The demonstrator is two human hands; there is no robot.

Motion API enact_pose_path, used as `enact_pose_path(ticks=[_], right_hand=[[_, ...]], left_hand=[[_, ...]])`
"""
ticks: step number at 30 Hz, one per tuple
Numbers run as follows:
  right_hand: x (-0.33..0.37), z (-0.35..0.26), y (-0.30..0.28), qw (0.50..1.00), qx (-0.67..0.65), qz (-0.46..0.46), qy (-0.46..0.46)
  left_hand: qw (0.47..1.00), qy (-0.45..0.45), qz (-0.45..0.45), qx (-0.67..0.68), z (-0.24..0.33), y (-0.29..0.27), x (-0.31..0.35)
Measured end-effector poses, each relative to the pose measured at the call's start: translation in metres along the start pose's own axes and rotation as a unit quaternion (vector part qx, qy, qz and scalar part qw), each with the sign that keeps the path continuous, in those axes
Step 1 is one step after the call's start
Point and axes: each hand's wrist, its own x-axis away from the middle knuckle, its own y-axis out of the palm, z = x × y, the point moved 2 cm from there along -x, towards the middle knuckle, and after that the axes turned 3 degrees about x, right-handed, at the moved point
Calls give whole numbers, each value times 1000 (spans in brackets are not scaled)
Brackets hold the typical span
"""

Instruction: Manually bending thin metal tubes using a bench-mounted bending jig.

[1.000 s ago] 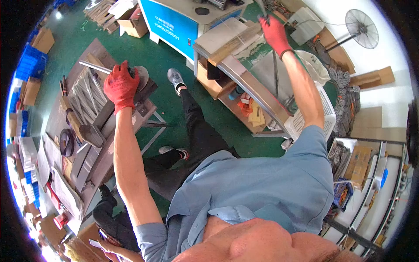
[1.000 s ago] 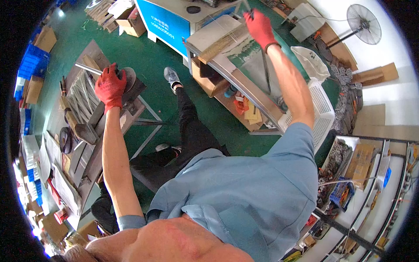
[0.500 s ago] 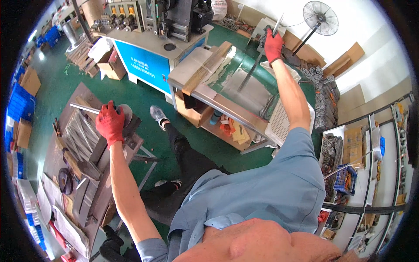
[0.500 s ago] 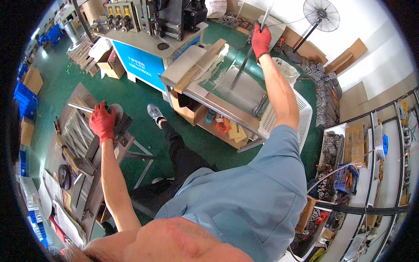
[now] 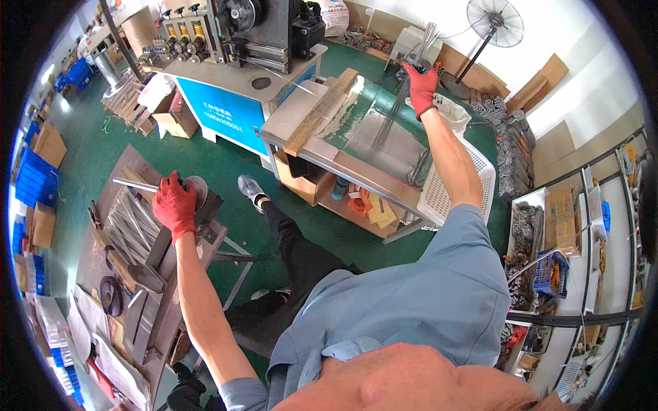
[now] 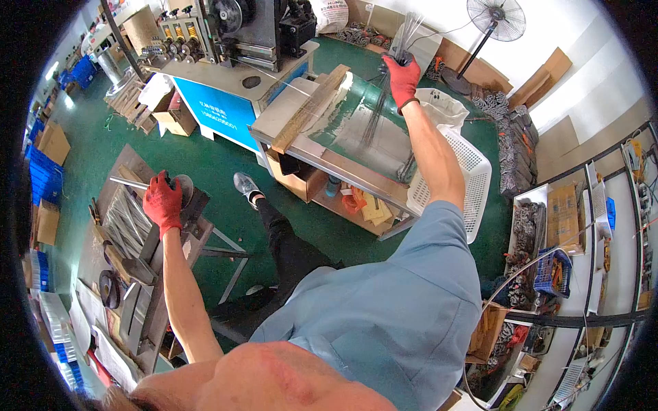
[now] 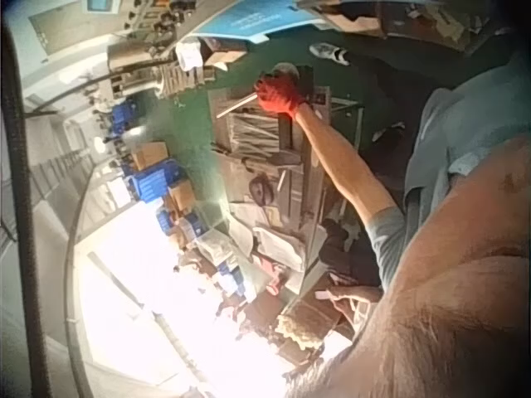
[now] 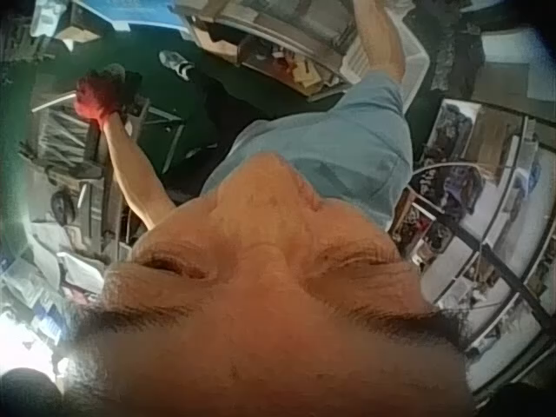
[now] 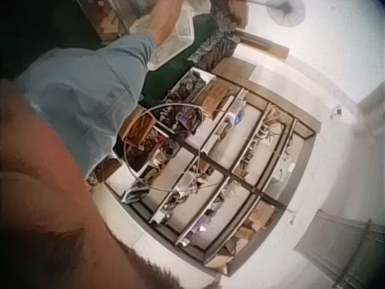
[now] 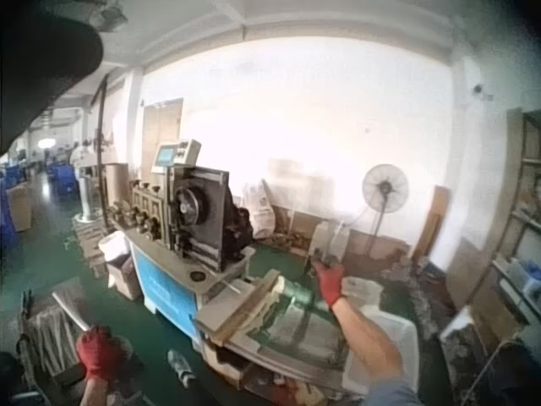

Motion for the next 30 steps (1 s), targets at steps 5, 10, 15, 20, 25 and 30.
enact_pose_path(ticks=[5,10,15,20,25,30], right_hand=[[11,43,-13,998,-33,11,52],[34,19,-4,996,29,79,19],[10,28,-9,992,114,51,-22],[-6,85,-38,995,5,60,80],[24,50,-17,983,-81,9,165],[-2,107,-50,991,-76,54,95]], left_hand=[[1000,10,6,6,6,-3,-3],[1000,3,-6,-8,6,-3,0],[999,0,-14,-36,-2,3,0],[999,15,-3,-33,4,14,-11],[999,-1,-13,-48,-5,5,-3],[999,1,-28,-25,12,5,-10]])
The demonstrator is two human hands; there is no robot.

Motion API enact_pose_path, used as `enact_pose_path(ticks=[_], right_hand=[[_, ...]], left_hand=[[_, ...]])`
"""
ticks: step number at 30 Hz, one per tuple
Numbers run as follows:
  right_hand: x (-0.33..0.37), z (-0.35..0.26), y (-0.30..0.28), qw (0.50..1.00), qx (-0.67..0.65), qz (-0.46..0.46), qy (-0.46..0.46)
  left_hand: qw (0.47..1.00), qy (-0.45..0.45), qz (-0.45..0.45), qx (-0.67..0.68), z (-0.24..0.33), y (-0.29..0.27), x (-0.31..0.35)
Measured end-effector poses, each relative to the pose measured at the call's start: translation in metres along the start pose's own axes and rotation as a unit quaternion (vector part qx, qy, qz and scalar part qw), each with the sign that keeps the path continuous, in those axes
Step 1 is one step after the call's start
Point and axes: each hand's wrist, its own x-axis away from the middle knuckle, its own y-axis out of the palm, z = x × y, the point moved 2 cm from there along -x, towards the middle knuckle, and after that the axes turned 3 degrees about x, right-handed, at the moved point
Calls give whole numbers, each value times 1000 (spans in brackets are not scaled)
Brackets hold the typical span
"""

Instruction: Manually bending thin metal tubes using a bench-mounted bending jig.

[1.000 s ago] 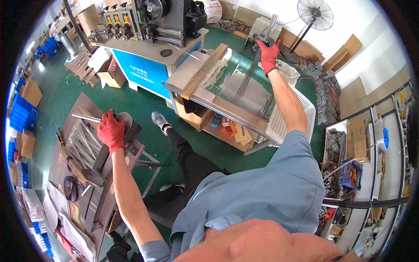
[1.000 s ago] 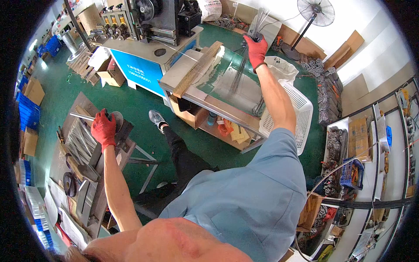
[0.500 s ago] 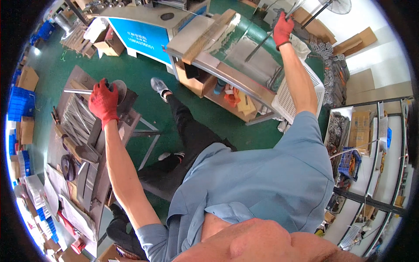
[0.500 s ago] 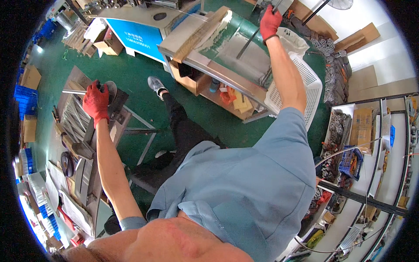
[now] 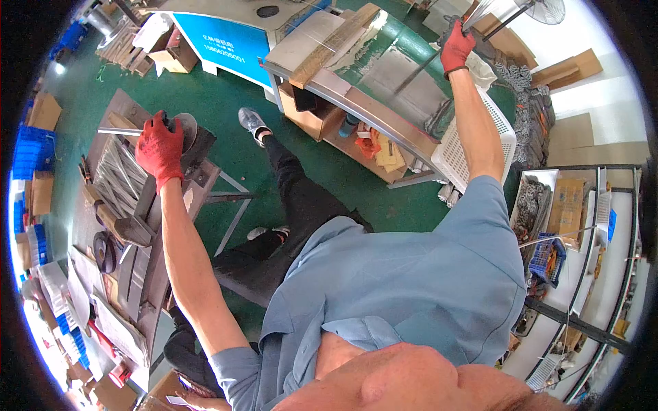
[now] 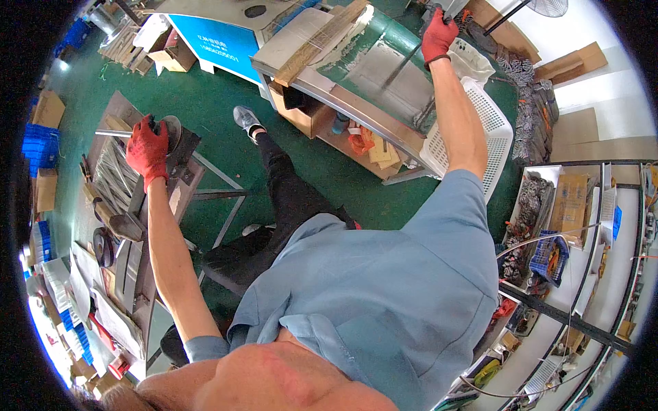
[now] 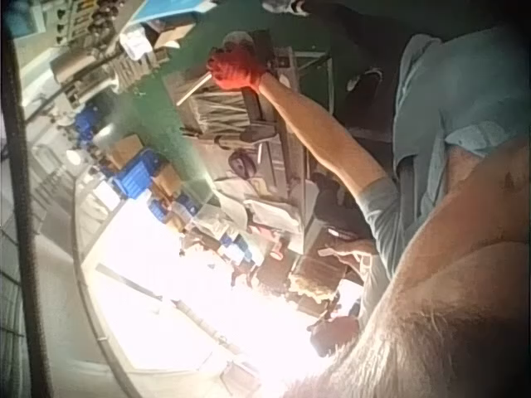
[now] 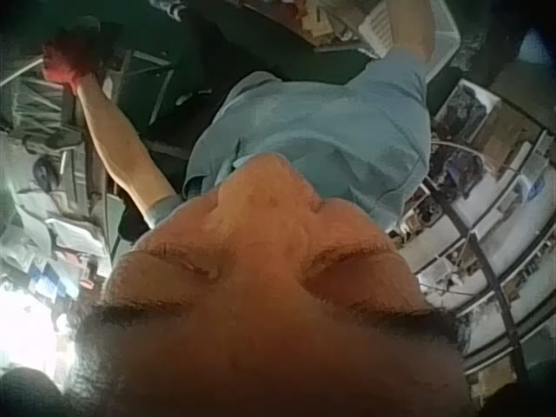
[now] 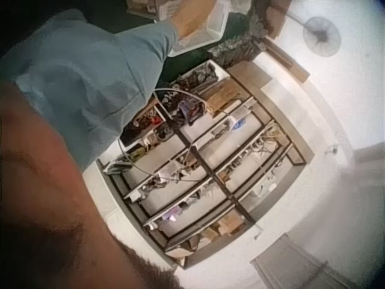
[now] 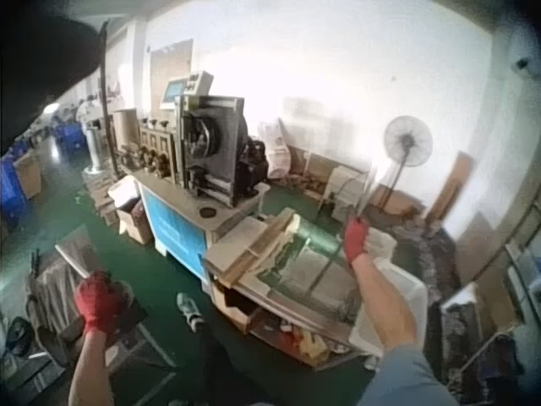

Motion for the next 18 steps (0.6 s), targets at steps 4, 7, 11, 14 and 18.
enact_pose_path(ticks=[4,7,11,14,18], right_hand=[[32,-26,36,995,31,41,-86],[35,-24,39,998,29,31,-49],[-5,-11,10,999,1,39,-11],[4,-61,45,988,-123,-44,83],[-7,-117,40,995,34,-85,-51]], left_hand=[[1000,-14,8,-11,-12,-2,8],[1000,-15,6,-5,-15,-4,9],[1000,-2,-11,-3,3,-3,-1],[1000,-14,-10,-23,-13,-9,7],[997,-1,-56,-50,-4,-15,3]])
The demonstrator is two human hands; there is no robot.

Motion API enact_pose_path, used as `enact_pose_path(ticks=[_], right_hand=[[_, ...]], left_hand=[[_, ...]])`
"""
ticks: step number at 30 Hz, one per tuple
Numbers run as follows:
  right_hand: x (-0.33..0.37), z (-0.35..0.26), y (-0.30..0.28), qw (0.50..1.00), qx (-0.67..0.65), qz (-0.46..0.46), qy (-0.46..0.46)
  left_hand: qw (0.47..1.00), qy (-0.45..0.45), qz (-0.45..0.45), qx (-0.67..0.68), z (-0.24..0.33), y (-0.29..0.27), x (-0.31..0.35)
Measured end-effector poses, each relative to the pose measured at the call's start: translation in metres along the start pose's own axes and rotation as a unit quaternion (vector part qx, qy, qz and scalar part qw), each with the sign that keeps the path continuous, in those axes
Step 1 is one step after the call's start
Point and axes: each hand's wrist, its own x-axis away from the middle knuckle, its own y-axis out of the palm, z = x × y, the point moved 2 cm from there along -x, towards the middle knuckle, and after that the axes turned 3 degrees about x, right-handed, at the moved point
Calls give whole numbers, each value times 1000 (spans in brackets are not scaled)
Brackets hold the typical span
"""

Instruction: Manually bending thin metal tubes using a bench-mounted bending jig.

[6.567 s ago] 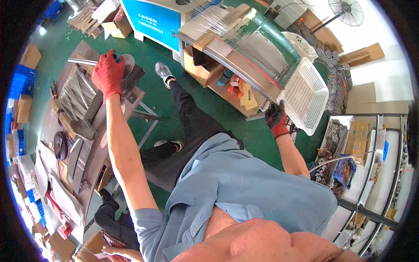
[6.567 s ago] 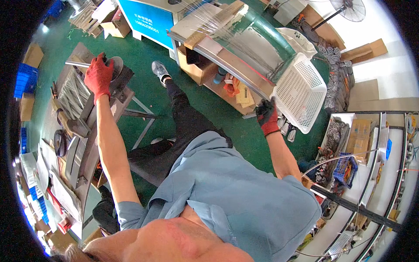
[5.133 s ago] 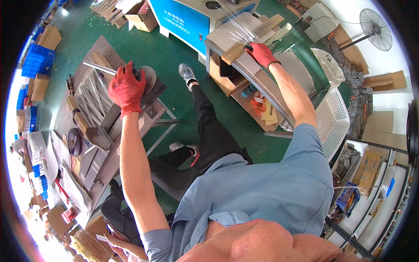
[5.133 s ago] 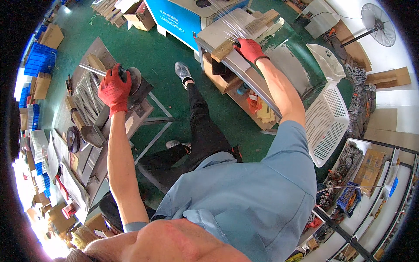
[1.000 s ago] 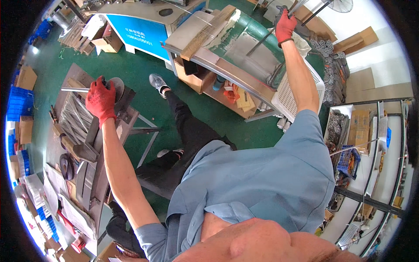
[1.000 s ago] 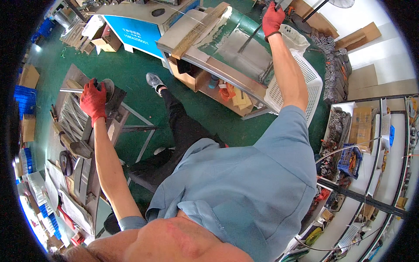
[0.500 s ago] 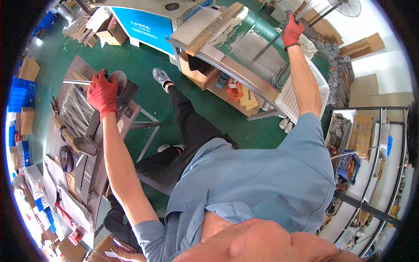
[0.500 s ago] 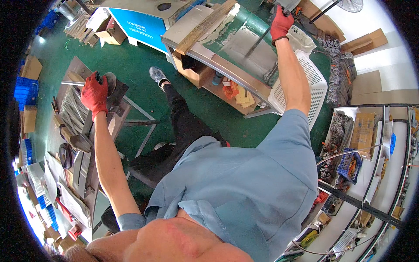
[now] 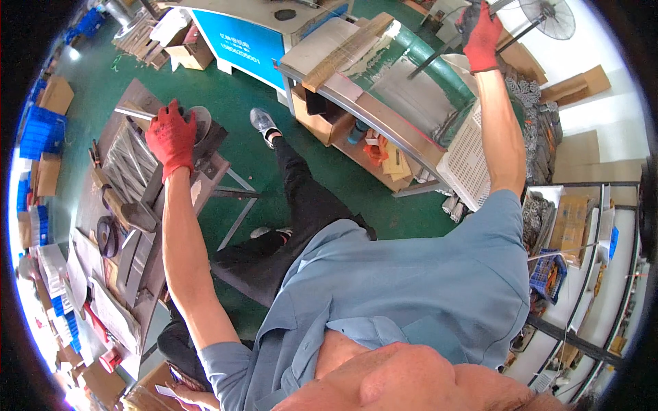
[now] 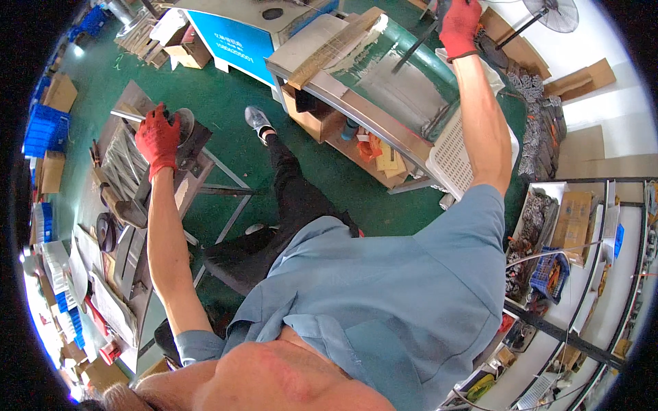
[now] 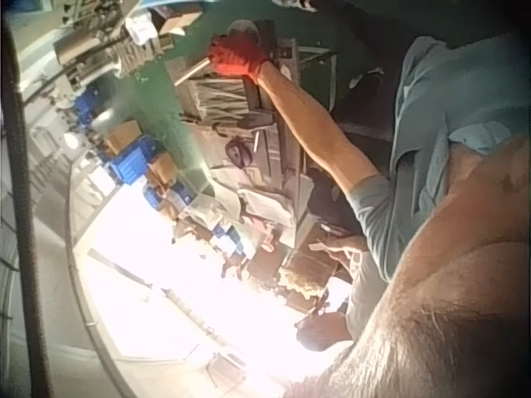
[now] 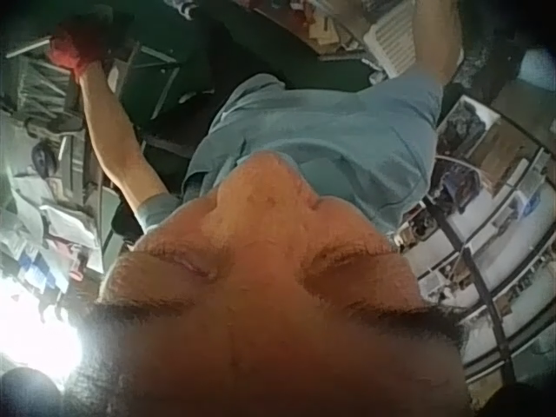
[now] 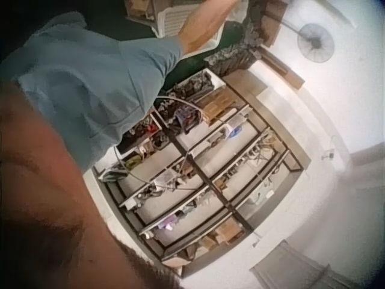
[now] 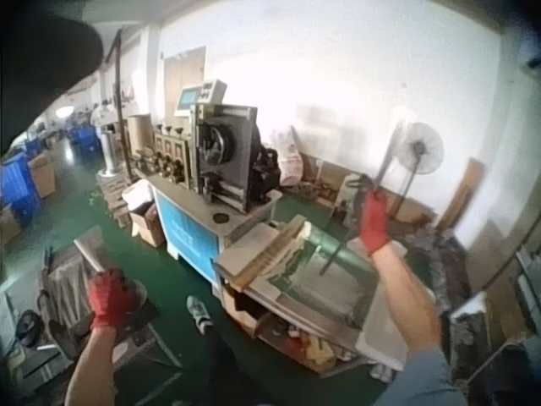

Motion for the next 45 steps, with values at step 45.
enact_pose_path(ticks=[45], right_hand=[[291,-438,389,746,-293,-559,-211]], left_hand=[[825,-152,157,521,-110,-83,114]])
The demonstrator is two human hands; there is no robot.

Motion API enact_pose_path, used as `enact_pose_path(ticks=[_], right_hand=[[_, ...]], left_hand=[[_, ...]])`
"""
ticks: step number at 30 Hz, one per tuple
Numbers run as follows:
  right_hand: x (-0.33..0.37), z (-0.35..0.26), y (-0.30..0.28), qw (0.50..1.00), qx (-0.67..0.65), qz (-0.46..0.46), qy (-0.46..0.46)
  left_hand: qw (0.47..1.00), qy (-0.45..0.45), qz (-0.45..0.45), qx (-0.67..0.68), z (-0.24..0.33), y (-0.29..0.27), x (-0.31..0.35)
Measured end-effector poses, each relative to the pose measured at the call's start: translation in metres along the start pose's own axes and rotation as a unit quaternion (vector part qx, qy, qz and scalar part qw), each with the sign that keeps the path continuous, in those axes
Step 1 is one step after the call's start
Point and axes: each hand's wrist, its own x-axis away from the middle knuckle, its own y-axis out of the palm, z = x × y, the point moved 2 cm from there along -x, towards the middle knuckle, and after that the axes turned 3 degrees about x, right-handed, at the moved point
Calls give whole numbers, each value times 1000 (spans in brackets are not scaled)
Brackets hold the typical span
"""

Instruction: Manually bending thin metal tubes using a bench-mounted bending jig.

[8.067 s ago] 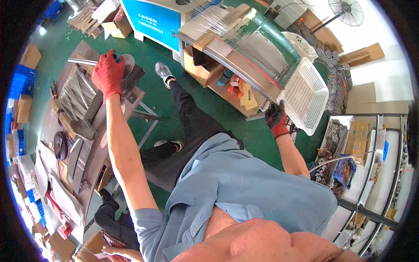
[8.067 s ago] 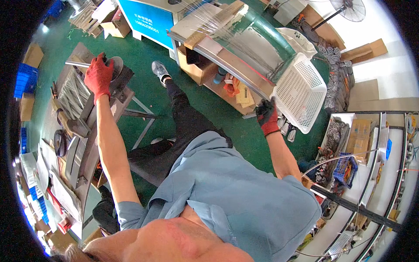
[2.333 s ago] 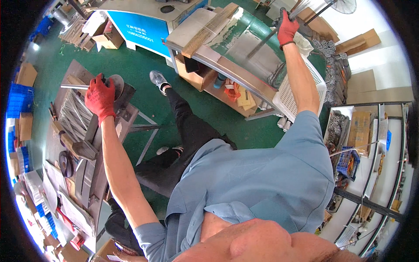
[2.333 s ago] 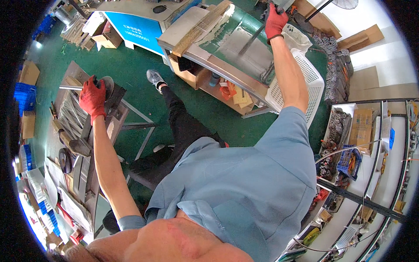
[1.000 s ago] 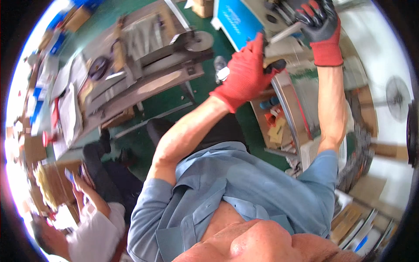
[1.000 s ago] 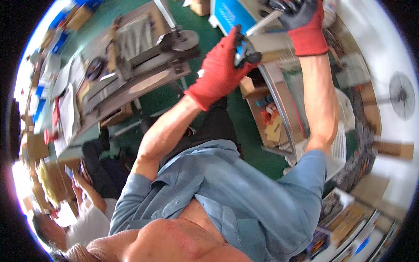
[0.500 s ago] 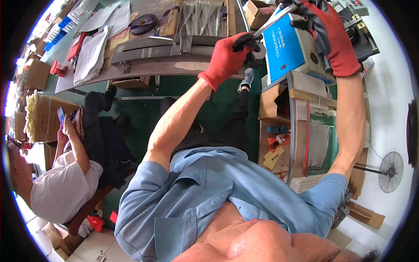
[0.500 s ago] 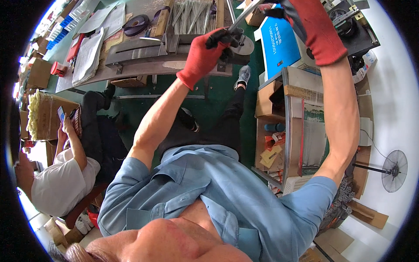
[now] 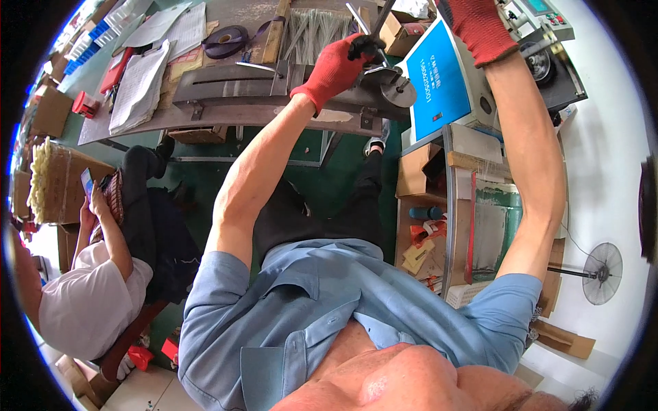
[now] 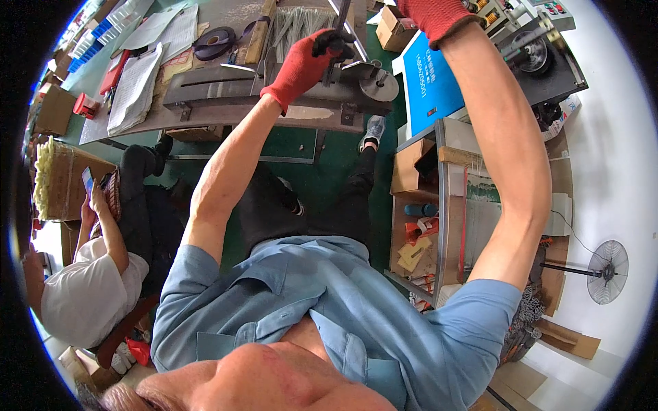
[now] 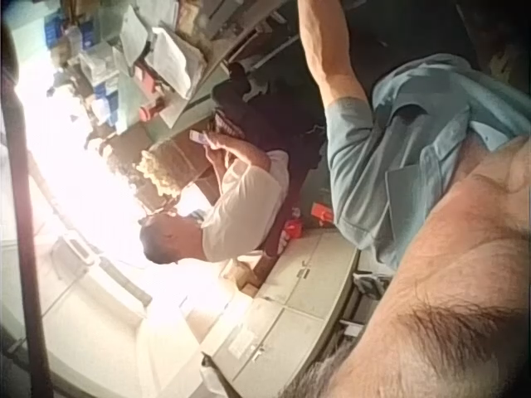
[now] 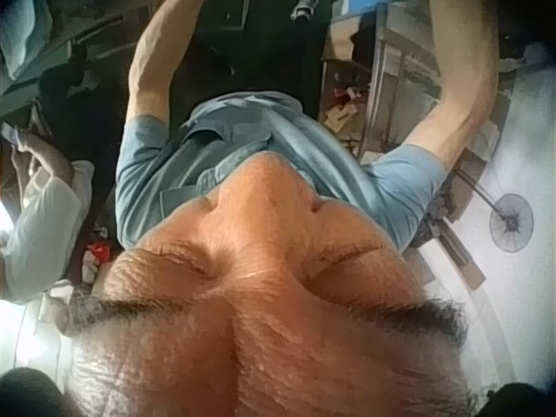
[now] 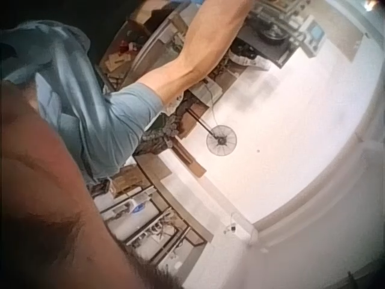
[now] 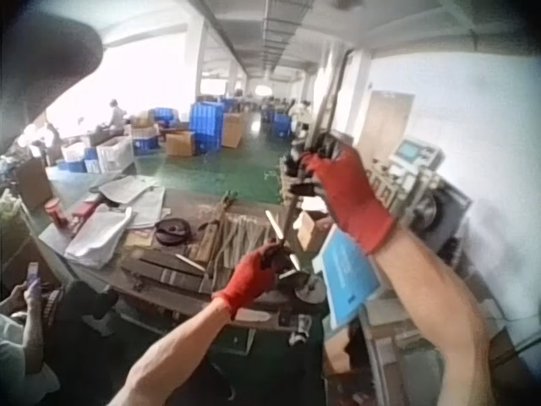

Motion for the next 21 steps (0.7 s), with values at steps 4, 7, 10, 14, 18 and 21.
enact_pose_path(ticks=[4,7,10,14,18,21], right_hand=[[4,23,-38,995,89,49,14],[5,16,-36,998,66,22,9],[-4,24,-23,991,134,-5,9],[0,9,-26,990,132,38,33],[-15,-3,-39,990,119,74,-9],[-43,-3,-62,965,210,91,-129]], left_hand=[[996,40,-42,62,-59,62,-19],[996,33,-80,20,-61,60,-16],[994,32,-74,-79,-82,43,-5],[997,20,-62,-51,-58,42,0],[999,21,-24,-44,-58,45,5],[998,48,14,-39,-64,54,8]])
